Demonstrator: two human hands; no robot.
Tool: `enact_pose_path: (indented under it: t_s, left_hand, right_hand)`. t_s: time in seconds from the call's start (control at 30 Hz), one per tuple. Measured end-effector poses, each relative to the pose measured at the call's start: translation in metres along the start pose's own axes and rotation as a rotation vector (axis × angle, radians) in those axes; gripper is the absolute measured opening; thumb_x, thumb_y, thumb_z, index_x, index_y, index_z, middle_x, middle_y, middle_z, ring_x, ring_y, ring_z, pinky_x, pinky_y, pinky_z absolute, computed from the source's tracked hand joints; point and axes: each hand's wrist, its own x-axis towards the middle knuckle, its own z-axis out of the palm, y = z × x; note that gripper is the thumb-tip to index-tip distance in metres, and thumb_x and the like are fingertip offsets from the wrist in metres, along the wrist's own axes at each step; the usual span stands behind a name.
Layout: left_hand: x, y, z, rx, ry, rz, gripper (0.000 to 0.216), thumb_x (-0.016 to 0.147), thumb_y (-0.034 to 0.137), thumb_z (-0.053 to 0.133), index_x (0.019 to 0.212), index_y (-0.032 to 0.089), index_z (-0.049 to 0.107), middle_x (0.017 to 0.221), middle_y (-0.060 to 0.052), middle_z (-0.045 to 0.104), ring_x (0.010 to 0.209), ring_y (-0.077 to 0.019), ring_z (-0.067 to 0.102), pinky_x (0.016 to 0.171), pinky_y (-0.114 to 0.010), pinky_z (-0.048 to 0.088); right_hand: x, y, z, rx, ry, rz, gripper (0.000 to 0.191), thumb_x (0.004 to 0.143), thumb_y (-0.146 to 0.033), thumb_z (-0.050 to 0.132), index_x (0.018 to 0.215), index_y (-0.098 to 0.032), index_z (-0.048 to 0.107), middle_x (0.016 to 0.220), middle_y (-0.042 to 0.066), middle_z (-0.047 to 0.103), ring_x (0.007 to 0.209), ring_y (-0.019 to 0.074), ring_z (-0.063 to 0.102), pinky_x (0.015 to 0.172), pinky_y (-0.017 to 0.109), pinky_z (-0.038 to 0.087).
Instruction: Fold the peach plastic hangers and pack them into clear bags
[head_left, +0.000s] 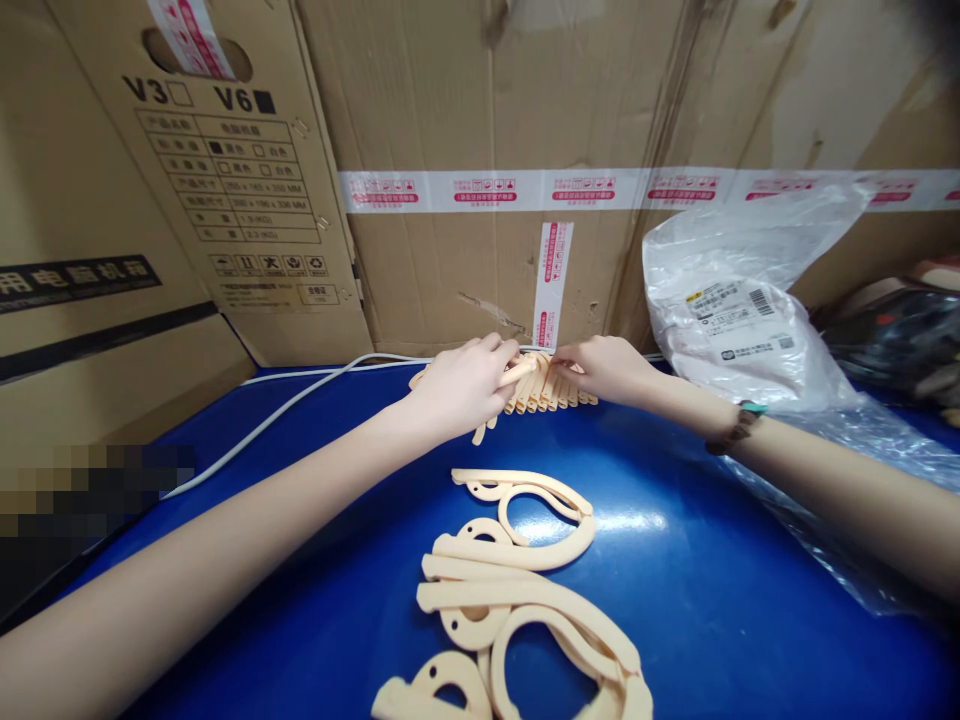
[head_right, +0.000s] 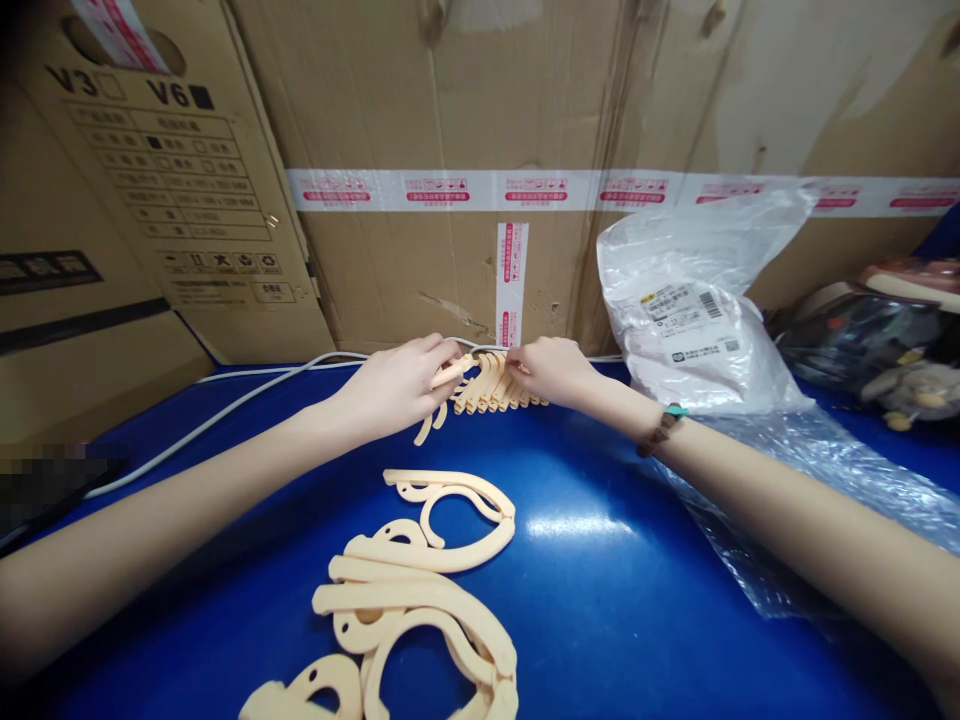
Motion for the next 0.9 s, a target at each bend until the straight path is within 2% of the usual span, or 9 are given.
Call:
enact_pose_path:
  t_s: [0.07, 0.17, 0.27, 0.37, 0.43, 0.53, 0.63, 0.73, 0.9]
  left_hand:
    - [0.001, 0.000, 0.001, -0.060, 0.007, -0.030, 0.019, 0.092, 0.030, 0.046, 0.102, 0.017, 0.056, 0.103, -0.008, 0.061, 0.091, -0.0244, 0.062, 0.068, -0.031, 0.042]
    - [0.005, -0.003, 0.001, -0.316, 0.031, -0.222, 0.036, 0.088, 0.054, 0.050, 0.091, 0.018, 0.054, 0.090, -0.006, 0.063, 0.086, -0.0246, 0.061, 0.068, -0.031, 0.041]
    - [0.010, -0.007, -0.001, -0.680, 0.051, -0.364, 0.053, 0.088, 0.070, 0.037, 0.081, 0.018, 0.051, 0.077, -0.003, 0.059, 0.074, -0.0194, 0.057, 0.064, -0.029, 0.038]
    - [0.012, -0.008, -0.002, -0.969, 0.030, -0.370, 0.047, 0.090, 0.062, 0.043, 0.073, 0.018, 0.047, 0.067, 0.001, 0.051, 0.062, -0.0127, 0.049, 0.059, -0.025, 0.036]
    - [0.012, -0.006, -0.002, -1.130, 0.015, -0.382, 0.042, 0.088, 0.056, 0.052, 0.071, 0.018, 0.045, 0.063, 0.003, 0.046, 0.056, -0.0098, 0.044, 0.055, -0.023, 0.034]
    - [0.013, -0.004, -0.002, -1.340, 0.075, -0.343, 0.042, 0.090, 0.053, 0.050, 0.069, 0.018, 0.045, 0.063, 0.004, 0.043, 0.054, -0.0086, 0.043, 0.054, -0.022, 0.036]
    - [0.014, -0.005, -0.006, -1.417, 0.175, -0.283, 0.040, 0.093, 0.046, 0.049, 0.065, 0.018, 0.042, 0.062, 0.004, 0.040, 0.054, -0.0074, 0.040, 0.055, -0.021, 0.035]
    - [0.016, -0.009, -0.011, -1.365, 0.222, -0.289, 0.039, 0.094, 0.037, 0.047, 0.061, 0.018, 0.038, 0.058, 0.006, 0.030, 0.049, -0.0064, 0.028, 0.049, -0.021, 0.026]
    - [0.015, -0.012, -0.011, -1.155, 0.288, -0.237, 0.041, 0.093, 0.036, 0.047, 0.058, 0.018, 0.037, 0.057, 0.006, 0.029, 0.049, -0.0075, 0.025, 0.049, -0.023, 0.021]
  right_hand:
    - [0.000, -0.001, 0.000, 0.012, 0.021, -0.001, 0.030, 0.090, -0.032, 0.045, 0.102, -0.023, 0.071, 0.094, 0.007, 0.075, 0.081, 0.0228, 0.068, 0.060, 0.028, 0.035]
    - [-0.002, -0.002, -0.004, 0.031, 0.080, -0.005, 0.033, 0.093, -0.034, 0.041, 0.104, -0.022, 0.070, 0.093, 0.007, 0.075, 0.081, 0.0217, 0.068, 0.061, 0.028, 0.035]
    - [-0.007, -0.009, -0.012, 0.170, 0.196, -0.046, 0.040, 0.097, -0.040, 0.035, 0.098, -0.019, 0.069, 0.086, 0.007, 0.074, 0.077, 0.0194, 0.067, 0.063, 0.027, 0.036]
    - [-0.016, -0.024, -0.022, 0.491, 0.272, -0.138, 0.053, 0.098, -0.049, 0.031, 0.079, -0.017, 0.069, 0.073, 0.005, 0.070, 0.067, 0.0155, 0.063, 0.064, 0.026, 0.038]
    - [-0.021, -0.039, -0.028, 0.727, 0.237, -0.191, 0.058, 0.097, -0.054, 0.030, 0.076, -0.016, 0.068, 0.070, 0.004, 0.068, 0.064, 0.0144, 0.060, 0.063, 0.026, 0.039]
    - [-0.024, -0.056, -0.034, 1.066, 0.173, -0.174, 0.044, 0.091, -0.054, 0.047, 0.092, -0.015, 0.067, 0.074, 0.003, 0.068, 0.064, 0.0141, 0.060, 0.060, 0.026, 0.042]
    - [-0.020, -0.058, -0.036, 1.259, 0.190, -0.088, 0.036, 0.089, -0.049, 0.054, 0.087, -0.015, 0.064, 0.070, 0.001, 0.063, 0.060, 0.0122, 0.056, 0.057, 0.025, 0.043]
    - [-0.012, -0.045, -0.035, 1.187, 0.275, -0.006, 0.036, 0.089, -0.048, 0.053, 0.077, -0.015, 0.061, 0.061, -0.002, 0.054, 0.056, 0.0105, 0.049, 0.053, 0.024, 0.037]
    - [-0.012, -0.029, -0.035, 0.766, 0.469, -0.073, 0.028, 0.093, -0.043, 0.050, 0.097, -0.018, 0.060, 0.070, -0.001, 0.061, 0.057, 0.0105, 0.049, 0.056, 0.024, 0.033]
